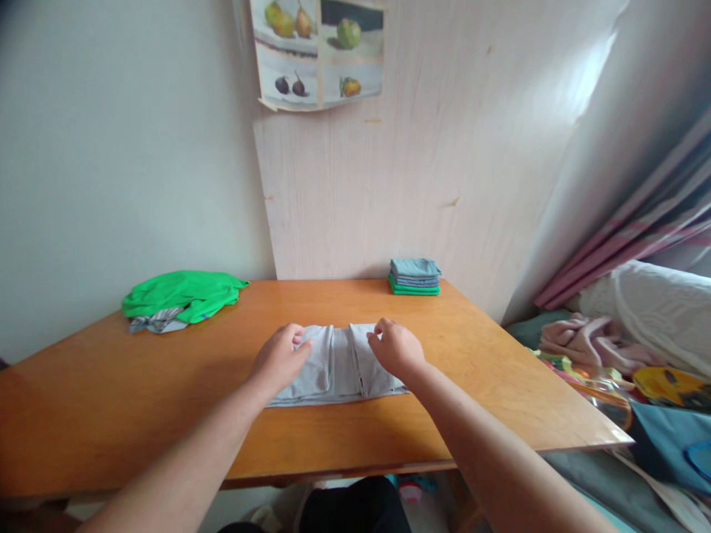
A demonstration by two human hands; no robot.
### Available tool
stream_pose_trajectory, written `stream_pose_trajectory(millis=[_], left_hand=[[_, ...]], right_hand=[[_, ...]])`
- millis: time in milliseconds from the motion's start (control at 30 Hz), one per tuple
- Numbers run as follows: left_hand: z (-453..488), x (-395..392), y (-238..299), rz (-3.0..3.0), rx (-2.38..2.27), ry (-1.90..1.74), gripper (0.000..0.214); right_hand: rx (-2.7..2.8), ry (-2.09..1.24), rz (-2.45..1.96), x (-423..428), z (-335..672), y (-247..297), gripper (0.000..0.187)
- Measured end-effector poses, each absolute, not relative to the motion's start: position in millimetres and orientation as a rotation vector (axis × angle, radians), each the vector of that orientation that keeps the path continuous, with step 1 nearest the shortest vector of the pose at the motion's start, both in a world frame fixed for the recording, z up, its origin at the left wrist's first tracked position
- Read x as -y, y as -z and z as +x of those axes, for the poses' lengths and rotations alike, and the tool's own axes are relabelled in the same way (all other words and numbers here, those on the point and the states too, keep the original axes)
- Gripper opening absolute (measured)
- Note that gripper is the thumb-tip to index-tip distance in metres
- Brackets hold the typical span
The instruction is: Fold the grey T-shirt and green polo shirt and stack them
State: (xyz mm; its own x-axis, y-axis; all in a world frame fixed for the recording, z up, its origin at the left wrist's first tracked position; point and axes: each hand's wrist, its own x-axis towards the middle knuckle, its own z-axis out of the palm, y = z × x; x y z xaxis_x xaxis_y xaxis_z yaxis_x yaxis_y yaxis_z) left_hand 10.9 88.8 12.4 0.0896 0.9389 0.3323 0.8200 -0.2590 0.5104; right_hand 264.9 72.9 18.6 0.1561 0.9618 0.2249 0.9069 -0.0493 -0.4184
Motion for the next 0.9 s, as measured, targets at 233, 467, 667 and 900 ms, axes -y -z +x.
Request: stream_pose_trajectory(millis=[233,467,667,900], left_hand=[[48,-78,-12,2.342,-1.872,-0.461,0.064],[49,-83,-13,2.362,-1.867,-0.406,0.026],[21,-88,-22,1.743,-1.567,-0.831,0.011],[-62,-84,-37,1.179,-1.332,-1.198,0.021]], right_hand=[[2.06,-0.158,-2.125,-63,232,-13,0.053],[1.856,-0.437,-1.997,-79,250,-6,0.011],[1.586,-0.736,-1.838,-79,286,-12,0.008],[1.243,-0.937,-1.71,-58,362,-25,0.012]])
